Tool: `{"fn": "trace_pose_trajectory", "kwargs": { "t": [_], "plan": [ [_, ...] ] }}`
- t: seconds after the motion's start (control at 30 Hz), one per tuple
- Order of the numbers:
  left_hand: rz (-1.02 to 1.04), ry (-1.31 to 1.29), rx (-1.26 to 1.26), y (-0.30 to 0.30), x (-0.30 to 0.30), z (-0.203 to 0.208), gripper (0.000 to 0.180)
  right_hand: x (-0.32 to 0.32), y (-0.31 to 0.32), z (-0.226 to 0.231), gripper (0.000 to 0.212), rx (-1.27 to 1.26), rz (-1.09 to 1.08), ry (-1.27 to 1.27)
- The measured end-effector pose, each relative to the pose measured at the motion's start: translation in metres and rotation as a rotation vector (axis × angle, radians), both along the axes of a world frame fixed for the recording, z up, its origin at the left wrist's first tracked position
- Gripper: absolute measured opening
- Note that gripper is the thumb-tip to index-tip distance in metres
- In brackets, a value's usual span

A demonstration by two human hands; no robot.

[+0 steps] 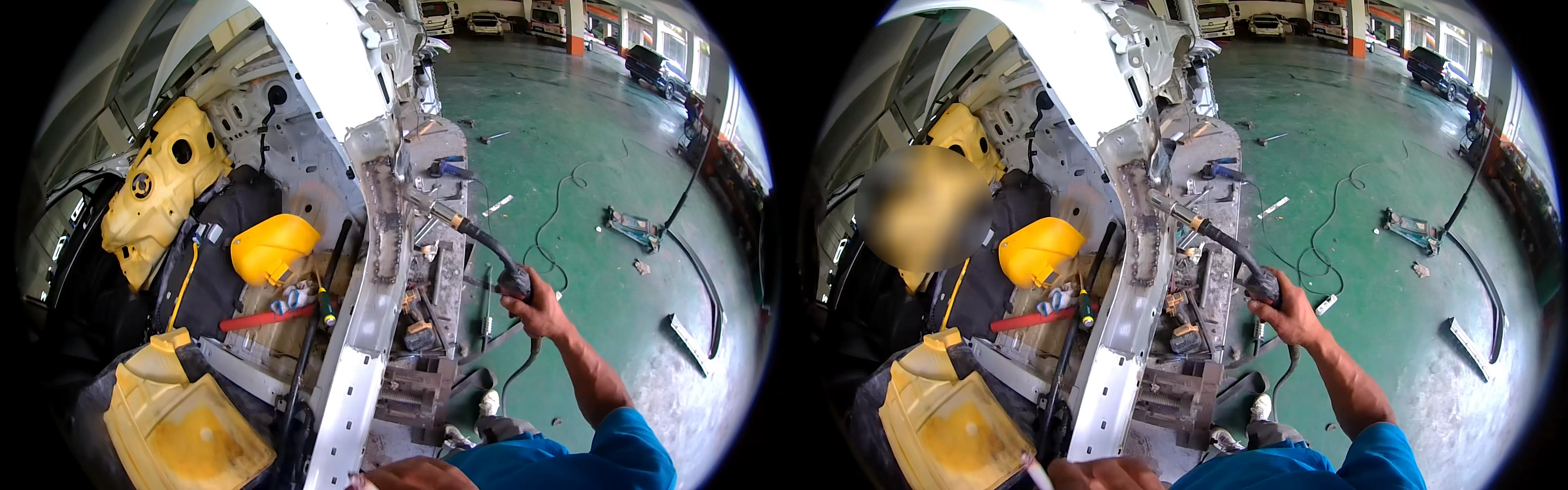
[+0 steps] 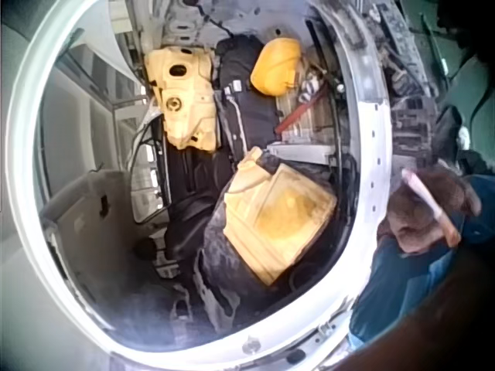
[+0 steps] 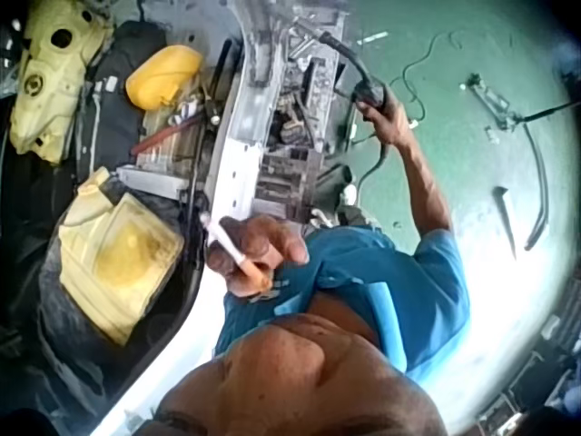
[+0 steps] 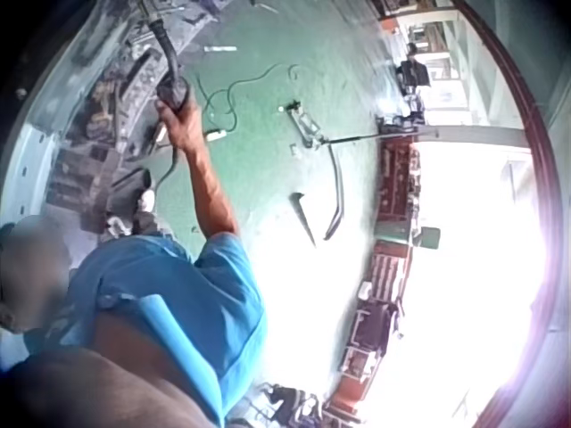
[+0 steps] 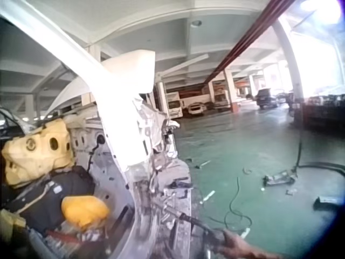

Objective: The person welds a seam on the inner side of a car door frame using a handheld welding torch. The person repeatedly applies the torch along the seam, producing bright sparks and molten metal, while holding the torch with both hands.

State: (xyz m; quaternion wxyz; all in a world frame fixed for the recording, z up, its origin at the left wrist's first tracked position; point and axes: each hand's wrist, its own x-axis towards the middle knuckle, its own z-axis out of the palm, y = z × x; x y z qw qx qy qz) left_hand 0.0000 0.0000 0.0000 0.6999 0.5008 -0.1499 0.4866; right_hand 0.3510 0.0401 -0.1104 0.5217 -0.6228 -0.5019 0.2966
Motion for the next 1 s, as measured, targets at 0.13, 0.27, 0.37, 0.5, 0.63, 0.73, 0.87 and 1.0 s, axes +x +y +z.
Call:
{"fn": "trace_pose_trajectory", "kwargs": {
  "t": [0.13, 0.27, 0.37, 0.5, 0.63, 0.73, 0.87, 1.0],
  "plan": [
    [0.093, -0.312, -0.043, -0.005, 0.050, 0.029, 0.040, 0.006, 0.026, -0.002, 0.062, -0.011, -0.026, 0.029],
    [-0.254, -0.095, -0.128, 0.018, 0.049, 0.031, 0.051, 0.025, 0.049, -0.013, 0.061, 0.037, -0.017, 0.033],
    [-0.167, -0.048, -0.083, 0.026, 0.063, 0.035, 0.051, 0.032, 0.056, -0.022, 0.062, -0.006, -0.009, 0.030],
    [0.500, 0.357, 0.325, 0.054, 0.062, 0.016, 0.047, 0.032, 0.070, -0.026, 0.062, -0.002, 0.029, 0.017],
    [0.746, 0.564, -0.107, 0.112, 0.122, -0.023, 0.043, 0.027, 0.083, -0.028, 0.062, -0.024, 0.018, 0.045],
    [1.042, 0.686, 0.481, 0.170, 0.164, -0.039, 0.038, 0.019, 0.088, -0.026, 0.061, -0.014, -0.014, 0.031],
    [1.133, 0.569, 0.939, 0.220, 0.229, -0.041, 0.036, 0.022, 0.090, -0.037, 0.053, 0.074, -0.086, -0.015],
    [1.078, 0.630, 1.052, 0.265, 0.256, -0.051, 0.024, 0.009, 0.092, 0.003, 0.046, -0.093, -0.122, -0.051]
  ]
}}
